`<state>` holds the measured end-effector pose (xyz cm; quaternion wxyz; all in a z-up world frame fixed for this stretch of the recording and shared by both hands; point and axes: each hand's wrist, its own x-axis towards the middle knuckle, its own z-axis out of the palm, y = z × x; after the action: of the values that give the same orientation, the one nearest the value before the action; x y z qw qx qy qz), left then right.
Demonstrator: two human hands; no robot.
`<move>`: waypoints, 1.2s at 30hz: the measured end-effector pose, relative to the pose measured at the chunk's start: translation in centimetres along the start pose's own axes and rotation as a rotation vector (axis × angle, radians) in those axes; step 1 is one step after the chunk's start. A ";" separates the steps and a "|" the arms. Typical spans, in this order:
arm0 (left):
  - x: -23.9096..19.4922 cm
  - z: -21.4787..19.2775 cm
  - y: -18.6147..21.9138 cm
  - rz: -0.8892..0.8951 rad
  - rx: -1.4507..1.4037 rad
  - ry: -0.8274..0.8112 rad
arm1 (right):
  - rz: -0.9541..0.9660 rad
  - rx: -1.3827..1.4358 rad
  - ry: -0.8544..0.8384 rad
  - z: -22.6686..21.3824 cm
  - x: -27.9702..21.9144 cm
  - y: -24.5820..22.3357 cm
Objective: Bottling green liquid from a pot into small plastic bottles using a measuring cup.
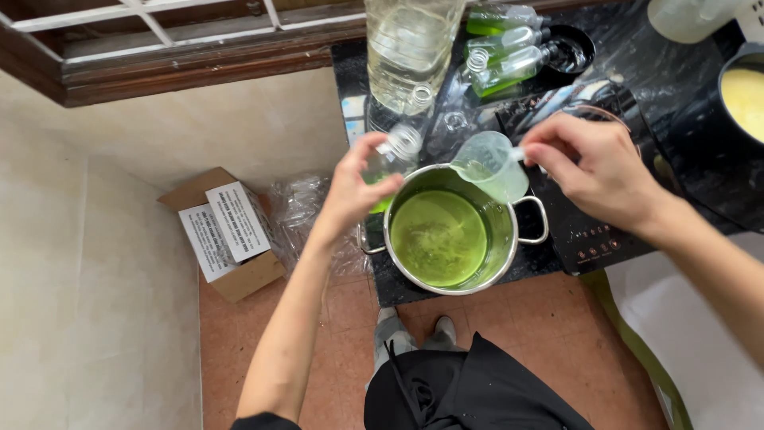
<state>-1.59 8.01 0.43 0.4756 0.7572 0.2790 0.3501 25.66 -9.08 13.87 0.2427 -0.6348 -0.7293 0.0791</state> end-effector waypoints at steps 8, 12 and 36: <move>4.6 1.0 -9.2 -0.008 -0.327 0.071 | 0.450 0.542 0.121 6.8 -8.6 4.0; 5.2 2.3 -12.2 -0.016 -0.333 0.096 | 0.541 0.654 0.152 8.8 -10.3 4.0; -4.9 3.8 -7.6 -0.612 0.332 0.257 | 0.232 0.164 0.066 10.2 -7.3 2.6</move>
<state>-2.17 5.25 -8.97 0.3901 0.6555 0.6028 0.2339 23.93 -13.72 2.00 0.3070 -0.6952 -0.6335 0.1450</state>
